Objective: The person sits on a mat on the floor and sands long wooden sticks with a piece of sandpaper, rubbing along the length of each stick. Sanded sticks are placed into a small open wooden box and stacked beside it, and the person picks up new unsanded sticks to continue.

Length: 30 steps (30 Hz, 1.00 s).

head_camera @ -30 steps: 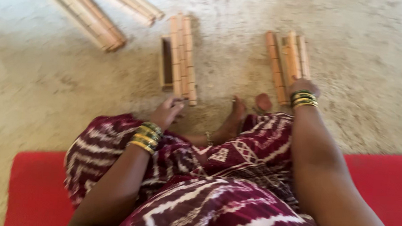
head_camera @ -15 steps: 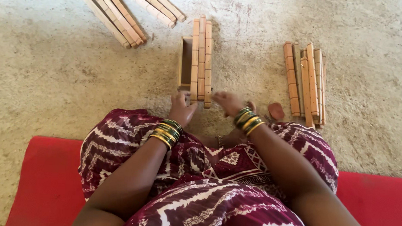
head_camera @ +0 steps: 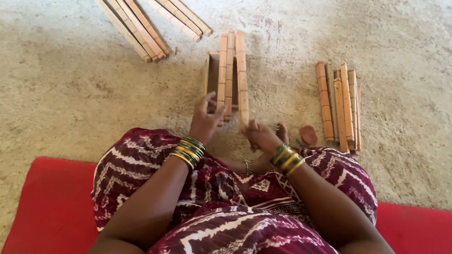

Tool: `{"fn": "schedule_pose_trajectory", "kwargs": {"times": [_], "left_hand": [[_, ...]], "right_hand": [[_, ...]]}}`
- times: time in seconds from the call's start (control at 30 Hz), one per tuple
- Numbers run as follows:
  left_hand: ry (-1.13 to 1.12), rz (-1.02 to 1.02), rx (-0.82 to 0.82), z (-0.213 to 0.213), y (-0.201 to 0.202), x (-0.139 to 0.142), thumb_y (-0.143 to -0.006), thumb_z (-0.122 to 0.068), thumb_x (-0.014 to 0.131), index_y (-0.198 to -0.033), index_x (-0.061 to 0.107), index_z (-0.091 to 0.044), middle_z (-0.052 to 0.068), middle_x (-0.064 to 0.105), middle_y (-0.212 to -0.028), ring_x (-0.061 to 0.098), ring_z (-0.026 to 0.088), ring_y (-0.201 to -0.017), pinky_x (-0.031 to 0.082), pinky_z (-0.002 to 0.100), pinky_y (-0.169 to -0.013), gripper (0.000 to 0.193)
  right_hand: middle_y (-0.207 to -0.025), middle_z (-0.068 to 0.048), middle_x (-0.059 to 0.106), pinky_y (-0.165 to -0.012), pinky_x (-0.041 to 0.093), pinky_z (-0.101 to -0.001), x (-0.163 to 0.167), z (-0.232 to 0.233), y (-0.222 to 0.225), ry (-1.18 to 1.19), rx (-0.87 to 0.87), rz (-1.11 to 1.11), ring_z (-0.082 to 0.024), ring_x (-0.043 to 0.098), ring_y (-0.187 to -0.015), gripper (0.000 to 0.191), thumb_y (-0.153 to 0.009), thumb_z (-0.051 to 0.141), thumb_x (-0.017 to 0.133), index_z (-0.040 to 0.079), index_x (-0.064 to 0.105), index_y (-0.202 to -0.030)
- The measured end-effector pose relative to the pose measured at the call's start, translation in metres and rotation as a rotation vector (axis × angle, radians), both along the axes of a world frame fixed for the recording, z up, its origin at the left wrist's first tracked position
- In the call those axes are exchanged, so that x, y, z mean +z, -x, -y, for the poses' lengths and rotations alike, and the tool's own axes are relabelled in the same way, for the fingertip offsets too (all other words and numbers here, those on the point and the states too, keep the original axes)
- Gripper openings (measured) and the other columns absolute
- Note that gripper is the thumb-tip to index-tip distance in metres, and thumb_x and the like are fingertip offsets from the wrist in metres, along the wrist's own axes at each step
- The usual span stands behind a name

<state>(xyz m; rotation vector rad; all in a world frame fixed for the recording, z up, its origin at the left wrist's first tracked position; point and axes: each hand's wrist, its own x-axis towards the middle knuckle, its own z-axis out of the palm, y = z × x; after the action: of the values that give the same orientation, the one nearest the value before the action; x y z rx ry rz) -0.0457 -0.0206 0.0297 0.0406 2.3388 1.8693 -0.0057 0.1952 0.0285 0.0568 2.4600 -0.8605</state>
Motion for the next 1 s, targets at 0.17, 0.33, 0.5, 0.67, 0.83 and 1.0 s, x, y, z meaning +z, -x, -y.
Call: {"fn": "schedule_pose_trajectory", "kwargs": {"times": [0.17,0.33,0.5,0.67,0.83,1.0], "left_hand": [[-0.889,0.275,-0.056,0.022,0.005,0.024,-0.080,-0.055,0.068,-0.139,0.041,-0.018,0.015,0.059,-0.131,0.062,0.026,-0.118,0.058,0.044,-0.096,0.074],[-1.388,0.251,-0.093,0.028,-0.001,0.023,-0.096,-0.041,0.073,-0.118,0.058,-0.002,0.022,0.065,-0.126,0.065,0.037,-0.121,0.056,0.051,-0.107,0.047],[-1.416,0.204,0.032,0.033,0.001,0.022,-0.096,-0.041,0.069,-0.113,0.060,-0.005,0.021,0.069,-0.120,0.067,0.036,-0.116,0.055,0.050,-0.101,0.041],[-1.363,0.166,0.202,0.025,0.020,0.036,-0.097,-0.034,0.066,-0.121,0.056,-0.010,0.015,0.070,-0.114,0.069,0.031,-0.110,0.057,0.043,-0.095,0.036],[-1.392,0.175,0.169,0.004,0.037,0.051,-0.098,-0.026,0.065,-0.124,0.057,-0.011,0.011,0.069,-0.110,0.068,0.026,-0.105,0.057,0.042,-0.085,0.031],[-1.357,0.192,0.249,-0.011,0.029,0.041,-0.099,-0.023,0.069,-0.120,0.059,-0.008,0.012,0.068,-0.110,0.068,0.030,-0.110,0.057,0.042,-0.093,0.028]], "right_hand": [[-0.076,-0.003,0.068,-0.062,0.058,-0.0314,0.007,-0.007,-0.026,0.012,0.121,-0.243,-0.011,0.065,-0.064,0.020,-0.096,0.021,0.069,0.007,0.062,-0.108],[-0.091,-0.004,0.062,-0.065,0.061,-0.0305,0.020,-0.020,-0.021,0.100,-0.287,-0.255,-0.015,0.065,-0.075,0.029,-0.095,0.017,0.066,0.006,0.051,-0.118],[-0.082,-0.010,0.059,-0.055,0.046,-0.0357,0.027,-0.045,-0.006,0.726,-0.870,-0.143,-0.024,0.056,-0.068,0.023,-0.097,0.005,0.052,0.007,0.046,-0.119],[-0.094,-0.013,0.068,-0.073,0.054,-0.0313,0.031,-0.064,-0.003,1.214,-0.652,-0.181,-0.021,0.064,-0.084,0.019,-0.108,0.008,0.061,-0.006,0.057,-0.121],[-0.099,-0.008,0.070,-0.074,0.054,-0.0330,0.045,-0.072,0.003,1.186,-0.750,-0.139,-0.018,0.066,-0.087,0.034,-0.103,0.014,0.061,0.005,0.058,-0.135],[-0.103,-0.014,0.072,-0.074,0.060,-0.0383,0.056,-0.076,0.002,1.287,-0.777,-0.009,-0.024,0.070,-0.089,0.048,-0.090,0.025,0.054,0.008,0.052,-0.135]]}}
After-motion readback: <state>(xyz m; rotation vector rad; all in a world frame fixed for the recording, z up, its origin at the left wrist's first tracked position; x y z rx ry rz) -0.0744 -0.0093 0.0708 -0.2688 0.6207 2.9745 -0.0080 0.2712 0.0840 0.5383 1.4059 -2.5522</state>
